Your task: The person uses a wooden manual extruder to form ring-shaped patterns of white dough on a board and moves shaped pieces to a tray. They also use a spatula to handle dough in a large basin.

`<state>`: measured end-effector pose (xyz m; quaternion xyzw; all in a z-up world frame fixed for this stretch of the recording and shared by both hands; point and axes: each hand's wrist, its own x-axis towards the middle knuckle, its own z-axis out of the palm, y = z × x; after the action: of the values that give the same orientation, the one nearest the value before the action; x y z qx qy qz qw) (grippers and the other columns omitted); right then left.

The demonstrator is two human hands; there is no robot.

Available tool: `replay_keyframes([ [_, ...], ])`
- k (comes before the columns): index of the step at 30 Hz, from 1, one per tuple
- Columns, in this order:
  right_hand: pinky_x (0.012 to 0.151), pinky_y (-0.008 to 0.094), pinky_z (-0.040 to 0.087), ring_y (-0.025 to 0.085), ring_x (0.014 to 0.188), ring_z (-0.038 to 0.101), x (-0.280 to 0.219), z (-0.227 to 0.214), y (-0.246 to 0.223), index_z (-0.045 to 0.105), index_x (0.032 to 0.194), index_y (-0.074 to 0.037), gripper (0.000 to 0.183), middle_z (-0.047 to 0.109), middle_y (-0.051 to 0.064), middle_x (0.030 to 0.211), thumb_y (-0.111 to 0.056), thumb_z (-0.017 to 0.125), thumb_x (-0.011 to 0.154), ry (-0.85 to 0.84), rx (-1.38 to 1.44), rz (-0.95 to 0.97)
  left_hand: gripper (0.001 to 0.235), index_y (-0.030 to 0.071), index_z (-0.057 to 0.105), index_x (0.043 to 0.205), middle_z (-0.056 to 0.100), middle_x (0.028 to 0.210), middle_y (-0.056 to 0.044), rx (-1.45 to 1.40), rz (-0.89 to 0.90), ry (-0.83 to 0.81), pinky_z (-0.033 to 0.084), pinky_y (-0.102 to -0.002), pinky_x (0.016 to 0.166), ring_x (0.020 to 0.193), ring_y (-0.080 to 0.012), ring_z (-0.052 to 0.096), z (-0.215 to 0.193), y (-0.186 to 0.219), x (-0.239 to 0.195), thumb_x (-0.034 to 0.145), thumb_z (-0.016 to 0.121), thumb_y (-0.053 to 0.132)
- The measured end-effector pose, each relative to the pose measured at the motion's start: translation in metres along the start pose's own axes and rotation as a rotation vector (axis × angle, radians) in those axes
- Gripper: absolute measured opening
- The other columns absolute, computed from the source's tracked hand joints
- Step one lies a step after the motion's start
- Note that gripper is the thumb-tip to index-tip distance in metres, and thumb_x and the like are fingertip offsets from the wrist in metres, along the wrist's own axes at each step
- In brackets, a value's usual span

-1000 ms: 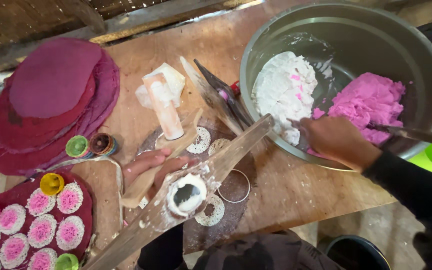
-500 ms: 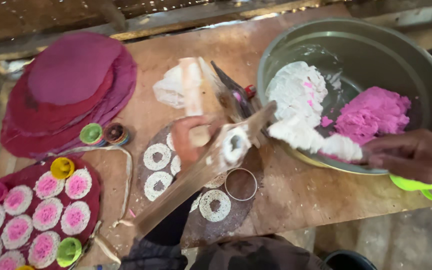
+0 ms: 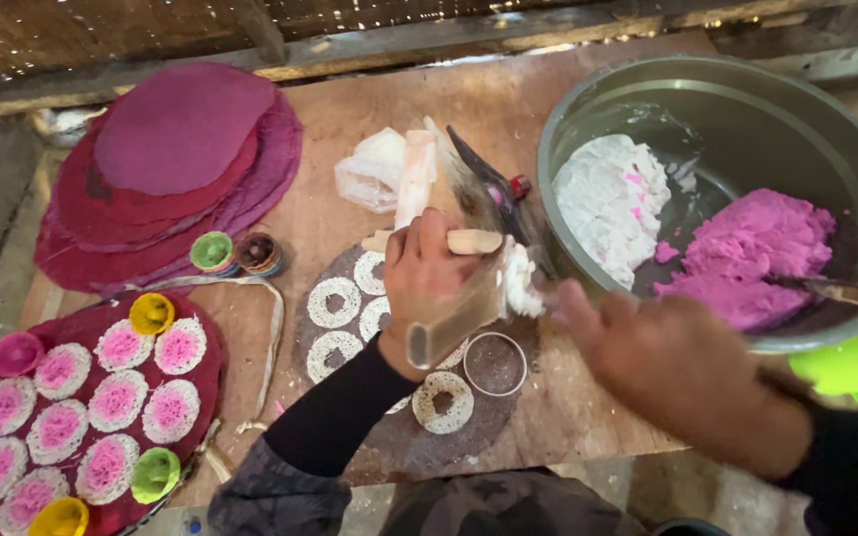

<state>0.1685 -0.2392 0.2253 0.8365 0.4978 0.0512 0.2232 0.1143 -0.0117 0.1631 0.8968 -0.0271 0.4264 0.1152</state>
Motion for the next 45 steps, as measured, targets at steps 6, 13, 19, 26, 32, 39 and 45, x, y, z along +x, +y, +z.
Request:
replay_keyframes([
  [6,0.053,0.036,0.049,0.017,0.056,0.063,-0.035,0.015,-0.006,0.062,0.137,-0.007,0.055,0.063,0.002,0.073,-0.018,0.066,0.083,0.498,0.041,-0.034,0.031,0.022,0.073,0.104,0.057,0.101,-0.006,0.018,-0.036,0.039,0.045,-0.043,0.083,0.096,-0.0256,0.060,-0.019,-0.026,-0.001,0.075,0.083,0.023],
  [13,0.057,0.032,0.050,0.014,0.060,0.064,-0.021,0.043,-0.014,0.076,0.111,-0.013,0.023,0.074,0.006,0.086,-0.023,0.075,0.091,0.736,0.680,0.381,0.040,0.019,0.064,0.114,0.060,0.105,-0.007,-0.625,-0.568,0.444,0.048,-0.041,0.087,0.099,-0.0251,0.062,-0.006,-0.021,-0.014,0.080,0.084,0.025],
  [19,0.053,0.029,0.049,0.013,0.053,0.061,0.015,0.068,-0.059,0.073,0.114,-0.008,0.025,0.070,0.010,0.074,-0.015,0.075,0.090,0.698,1.063,0.473,0.044,0.018,0.062,0.119,0.059,0.110,-0.011,-0.193,-0.537,0.548,0.045,-0.043,0.093,0.106,-0.0286,0.060,0.016,-0.004,-0.012,0.082,0.085,0.026],
  [26,0.048,0.031,0.046,0.015,0.047,0.057,-0.001,0.106,-0.052,0.076,0.106,-0.013,0.021,0.064,0.007,0.062,-0.021,0.078,0.086,0.550,1.126,0.363,0.067,0.003,0.058,0.136,0.059,0.126,-0.024,-1.529,-0.638,0.477,0.046,-0.052,0.106,0.117,-0.0397,0.060,0.030,-0.039,-0.018,0.092,0.079,0.049],
  [32,0.059,0.038,0.058,0.023,0.061,0.068,-0.024,0.155,0.097,0.078,0.131,-0.029,0.040,0.075,0.010,0.073,-0.046,0.067,0.096,0.006,0.668,0.665,0.072,-0.002,0.055,0.138,0.058,0.133,-0.024,-2.218,-0.625,0.543,0.046,-0.051,0.110,0.123,-0.0374,0.059,0.008,-0.081,-0.045,0.094,0.078,0.051],
  [39,0.063,0.049,0.056,0.034,0.079,0.075,0.091,0.240,0.119,0.079,0.088,-0.012,0.032,0.076,0.013,0.087,-0.037,0.060,0.097,0.001,0.264,0.532,0.061,0.002,0.058,0.133,0.056,0.129,-0.019,-1.398,-0.425,0.448,0.046,-0.046,0.107,0.119,-0.0322,0.060,-0.039,-0.090,-0.056,0.092,0.080,0.041],
  [45,0.074,0.046,0.057,0.035,0.087,0.073,0.096,0.178,0.086,0.075,0.109,-0.007,0.031,0.075,0.017,0.101,-0.035,0.069,0.099,0.301,0.290,0.432,0.052,0.005,0.060,0.129,0.055,0.127,-0.015,-1.629,-0.110,0.183,0.046,-0.041,0.104,0.117,-0.0278,0.060,-0.019,-0.077,-0.024,0.090,0.082,0.032],
])
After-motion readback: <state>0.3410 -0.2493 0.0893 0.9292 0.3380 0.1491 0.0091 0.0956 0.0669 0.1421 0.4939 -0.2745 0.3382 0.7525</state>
